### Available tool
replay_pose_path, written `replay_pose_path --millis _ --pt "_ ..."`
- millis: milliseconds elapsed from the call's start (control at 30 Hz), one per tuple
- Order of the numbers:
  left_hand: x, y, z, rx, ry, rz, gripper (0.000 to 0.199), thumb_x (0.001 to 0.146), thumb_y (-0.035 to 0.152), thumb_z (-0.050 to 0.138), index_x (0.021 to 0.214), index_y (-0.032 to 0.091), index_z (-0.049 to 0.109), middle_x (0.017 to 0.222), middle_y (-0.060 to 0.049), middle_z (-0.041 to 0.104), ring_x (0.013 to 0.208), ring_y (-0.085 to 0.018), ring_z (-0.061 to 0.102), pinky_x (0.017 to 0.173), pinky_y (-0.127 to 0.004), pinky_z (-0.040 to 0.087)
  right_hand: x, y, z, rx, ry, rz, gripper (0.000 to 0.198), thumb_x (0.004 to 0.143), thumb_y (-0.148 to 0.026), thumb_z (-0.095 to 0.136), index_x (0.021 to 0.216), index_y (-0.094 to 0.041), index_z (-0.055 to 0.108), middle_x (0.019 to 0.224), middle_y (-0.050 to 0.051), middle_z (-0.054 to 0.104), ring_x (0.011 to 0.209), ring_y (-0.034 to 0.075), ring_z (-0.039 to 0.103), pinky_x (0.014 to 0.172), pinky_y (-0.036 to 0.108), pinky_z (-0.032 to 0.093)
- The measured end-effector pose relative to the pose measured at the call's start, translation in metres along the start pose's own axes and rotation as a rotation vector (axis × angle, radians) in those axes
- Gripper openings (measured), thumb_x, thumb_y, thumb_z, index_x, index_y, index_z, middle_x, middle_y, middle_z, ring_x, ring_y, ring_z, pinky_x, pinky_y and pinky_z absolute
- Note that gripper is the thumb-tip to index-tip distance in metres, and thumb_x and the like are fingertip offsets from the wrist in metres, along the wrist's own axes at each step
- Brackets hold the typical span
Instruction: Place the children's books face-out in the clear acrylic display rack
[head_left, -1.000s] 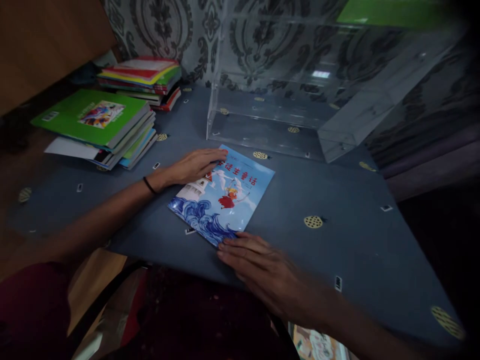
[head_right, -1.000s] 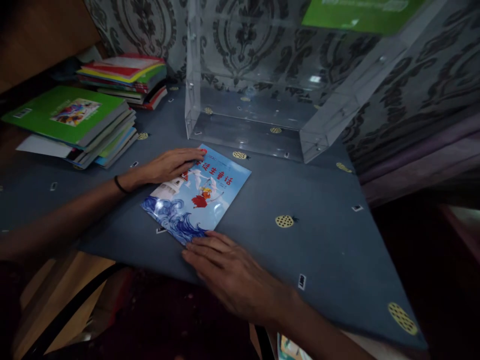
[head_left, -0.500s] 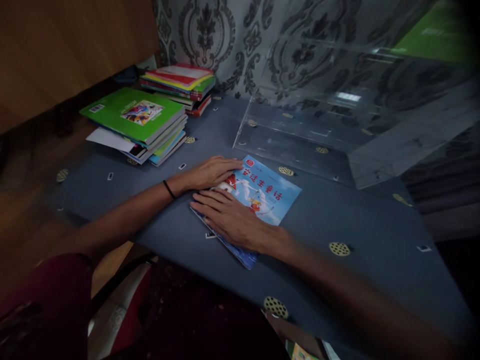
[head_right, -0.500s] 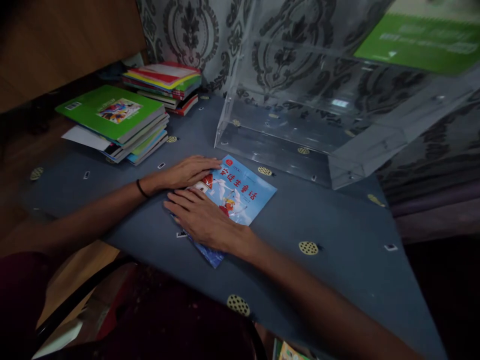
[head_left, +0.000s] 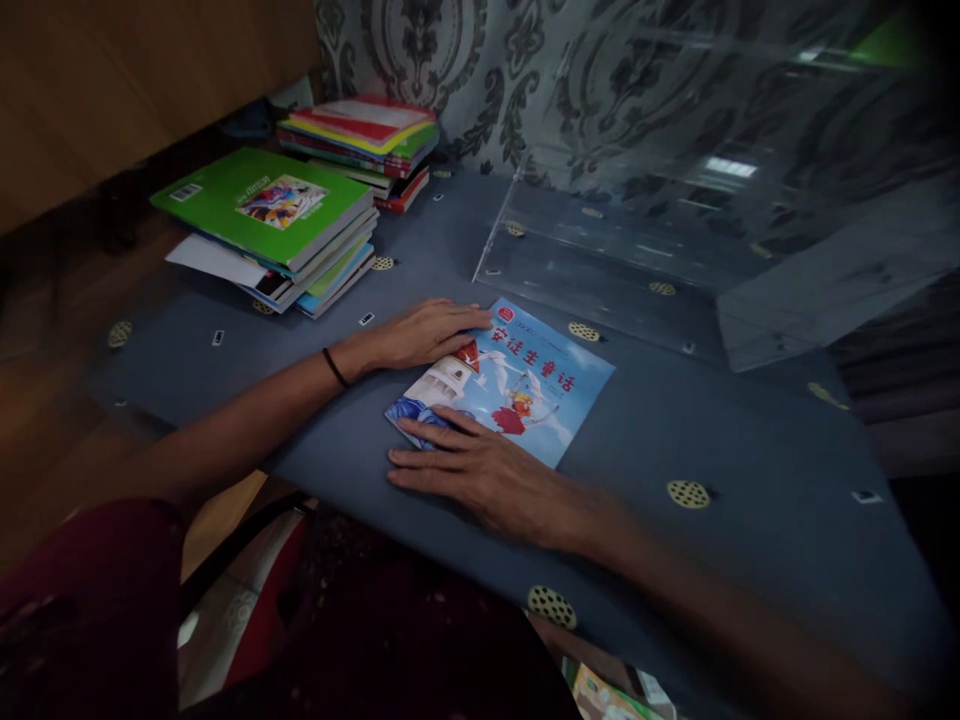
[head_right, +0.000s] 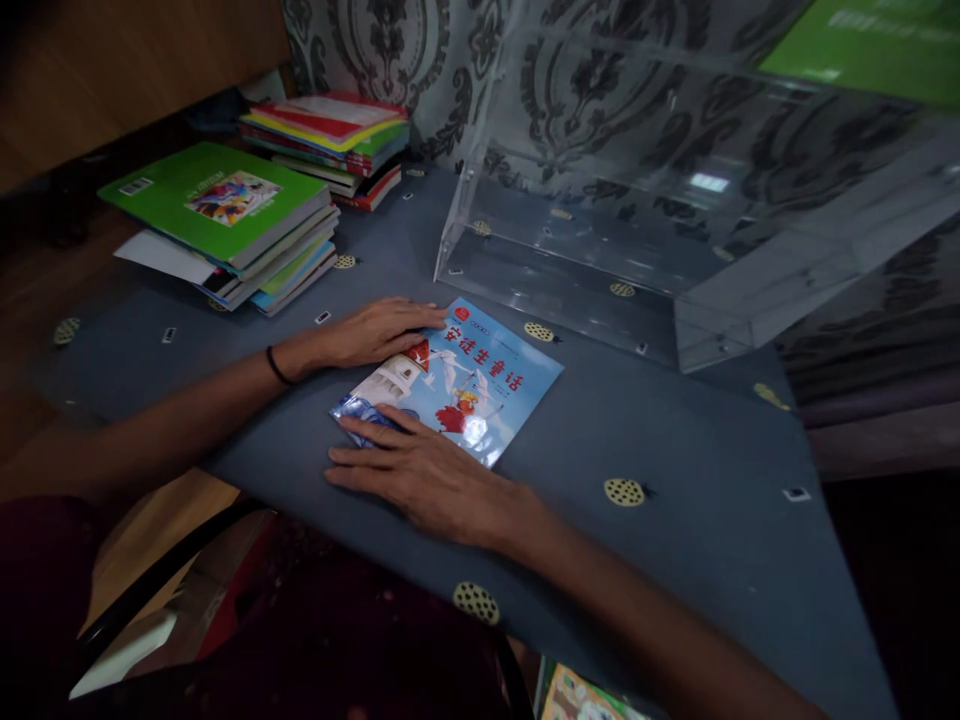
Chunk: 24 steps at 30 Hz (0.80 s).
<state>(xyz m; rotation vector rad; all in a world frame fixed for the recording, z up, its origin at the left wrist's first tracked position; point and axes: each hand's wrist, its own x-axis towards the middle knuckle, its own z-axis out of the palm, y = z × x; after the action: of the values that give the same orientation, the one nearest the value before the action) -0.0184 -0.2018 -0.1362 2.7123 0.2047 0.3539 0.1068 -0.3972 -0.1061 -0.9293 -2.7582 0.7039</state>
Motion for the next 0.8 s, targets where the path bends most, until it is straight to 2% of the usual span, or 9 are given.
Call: replay_pose_path --millis 133,233,400,633,800 --pt "0.000 0.001 0.000 -0.001 0.004 -0.008 0.041 0.105 0.024 0.040 0.144 0.019 0.051 0.150 -0.009 0.055 0.145 -0.021 0.044 0.119 -0.040 0.033 -0.020 -0.011 0.010 0.028 0.070 0.002 0.049 0.098 -0.006 0.047 0.144 -0.023 0.054 0.152 0.003 0.054 0.154 0.018 0.022 0.128 0.051 0.021" --pt "0.000 0.003 -0.001 -0.005 -0.008 -0.025 0.042 0.104 0.025 0.040 0.144 0.019 0.051 0.151 -0.010 0.054 0.145 -0.022 0.044 0.120 -0.042 0.031 -0.037 -0.019 0.016 0.058 0.105 0.002 0.049 0.100 -0.006 0.044 0.146 -0.019 0.050 0.154 0.008 0.050 0.153 0.017 0.025 0.128 0.049 0.021" --pt "0.000 0.006 -0.004 0.007 -0.018 -0.053 0.042 0.104 0.026 0.039 0.144 0.020 0.052 0.153 -0.009 0.052 0.145 -0.021 0.044 0.121 -0.043 0.030 -0.065 -0.035 0.025 0.186 0.175 0.082 0.067 0.091 0.001 0.047 0.153 -0.021 0.041 0.155 0.009 0.049 0.151 0.018 0.032 0.126 0.050 0.023" --pt "-0.001 0.005 0.001 0.034 0.051 -0.042 0.040 0.103 0.029 0.041 0.138 0.017 0.057 0.152 -0.012 0.053 0.141 -0.022 0.049 0.119 -0.042 0.036 -0.090 -0.051 0.032 0.314 0.395 0.157 0.057 0.095 -0.002 0.048 0.148 -0.025 0.049 0.133 0.006 0.069 0.138 0.017 0.052 0.122 0.048 0.036" --pt "-0.011 0.019 0.011 0.117 0.154 -0.190 0.040 0.104 0.031 0.041 0.135 0.014 0.059 0.150 -0.016 0.054 0.144 -0.025 0.046 0.118 -0.045 0.037 -0.101 -0.053 0.031 0.404 0.677 0.244 0.054 0.097 -0.004 0.046 0.140 -0.034 0.056 0.115 0.002 0.076 0.113 0.016 0.069 0.107 0.044 0.052"
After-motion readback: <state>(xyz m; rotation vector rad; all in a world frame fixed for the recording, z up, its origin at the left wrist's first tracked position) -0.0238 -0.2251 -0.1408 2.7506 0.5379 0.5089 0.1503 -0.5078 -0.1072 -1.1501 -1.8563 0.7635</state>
